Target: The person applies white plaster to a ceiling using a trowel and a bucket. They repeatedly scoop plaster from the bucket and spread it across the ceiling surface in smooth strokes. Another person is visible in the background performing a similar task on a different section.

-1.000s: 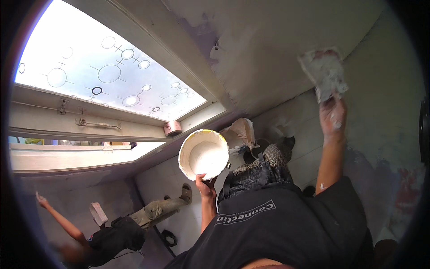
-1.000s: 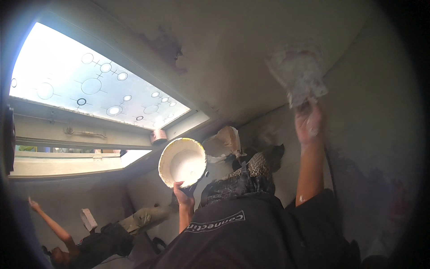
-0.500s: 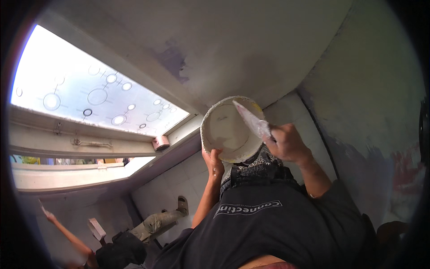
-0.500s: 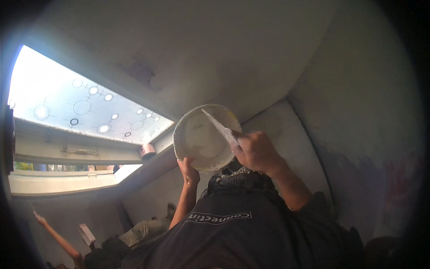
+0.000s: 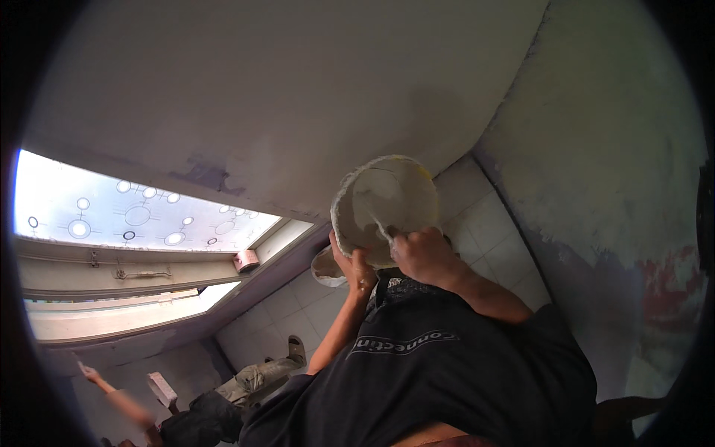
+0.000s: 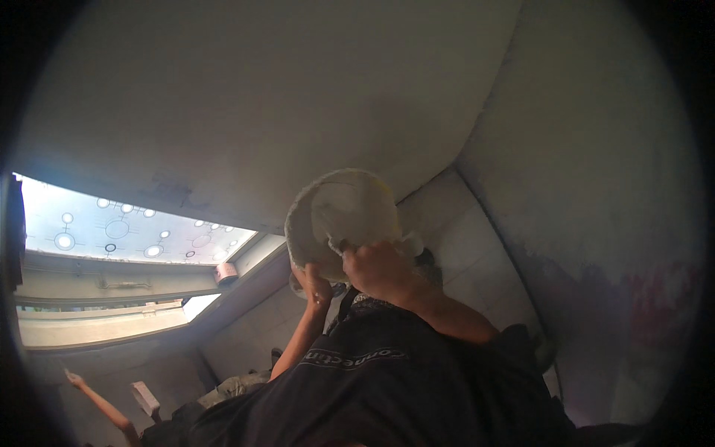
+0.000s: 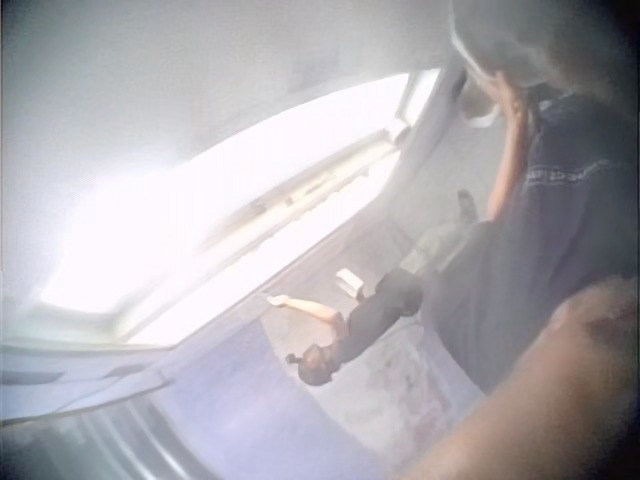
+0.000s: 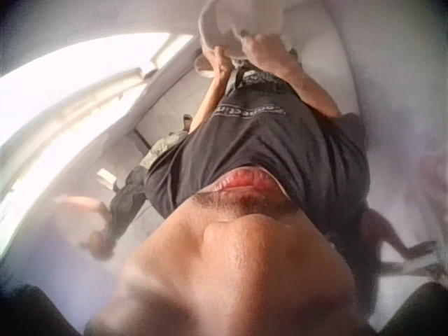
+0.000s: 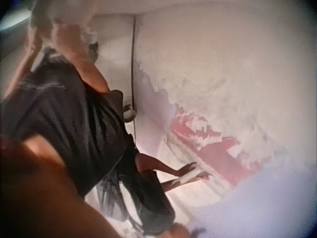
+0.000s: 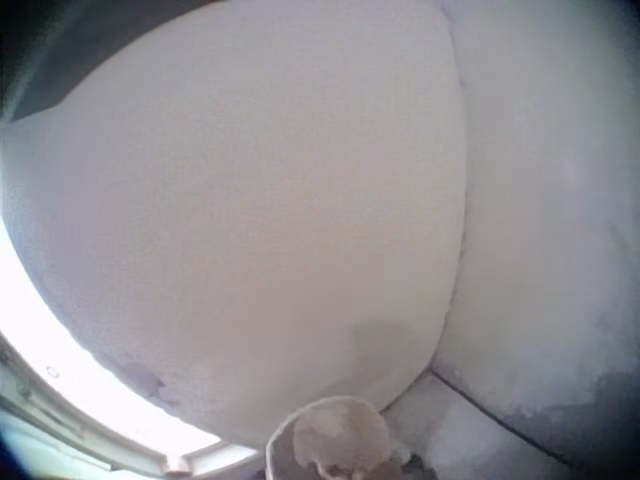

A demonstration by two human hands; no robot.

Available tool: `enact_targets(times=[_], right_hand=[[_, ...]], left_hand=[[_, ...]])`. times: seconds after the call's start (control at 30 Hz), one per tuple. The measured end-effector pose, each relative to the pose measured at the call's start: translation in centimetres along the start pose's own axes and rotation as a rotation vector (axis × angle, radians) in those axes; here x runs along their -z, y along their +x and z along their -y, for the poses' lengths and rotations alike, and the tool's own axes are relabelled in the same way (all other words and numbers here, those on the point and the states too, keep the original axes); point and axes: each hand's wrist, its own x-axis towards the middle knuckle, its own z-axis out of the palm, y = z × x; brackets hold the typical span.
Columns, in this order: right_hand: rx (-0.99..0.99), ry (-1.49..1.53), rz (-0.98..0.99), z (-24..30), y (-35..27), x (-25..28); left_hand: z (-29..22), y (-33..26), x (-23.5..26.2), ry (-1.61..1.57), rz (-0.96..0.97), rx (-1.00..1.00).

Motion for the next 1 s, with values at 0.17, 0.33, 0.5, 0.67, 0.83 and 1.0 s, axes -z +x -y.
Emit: enact_targets(times=[0.17, 0.33, 0.5, 0.67, 0.83, 1.0], right_hand=[[-0.086, 0.356, -0.026, -5.2, -0.9, 1.8], [-0.023, 0.883, -0.274, -10.2, -0.3, 0.7], [-0.465, 1.442, 0.008, -13.6, -0.1, -0.6], [-0.457, 1.786, -0.133, -19.0, -0.7, -1.7], [-0.672, 1.106, -0.291, -28.5, -0.5, -1.9], [-1.074, 1.479, -0.464, -33.6, -1.6, -2.7]], left_hand=[[0.8, -0.7, -4.5, 0.083, -0.071, -0.057], [3.4, -0.8, -7.3, 0.045, -0.159, -0.141], [4.3, -1.3, -9.1, -0.118, -0.283, 0.0], [5.0, -2.0, -9.6, -0.368, -0.379, 0.094], [6.3, -3.5, -6.5, -0.324, -0.611, 0.237], [6.8, -5.8, -4.6, -0.293, -0.799, 0.223]])
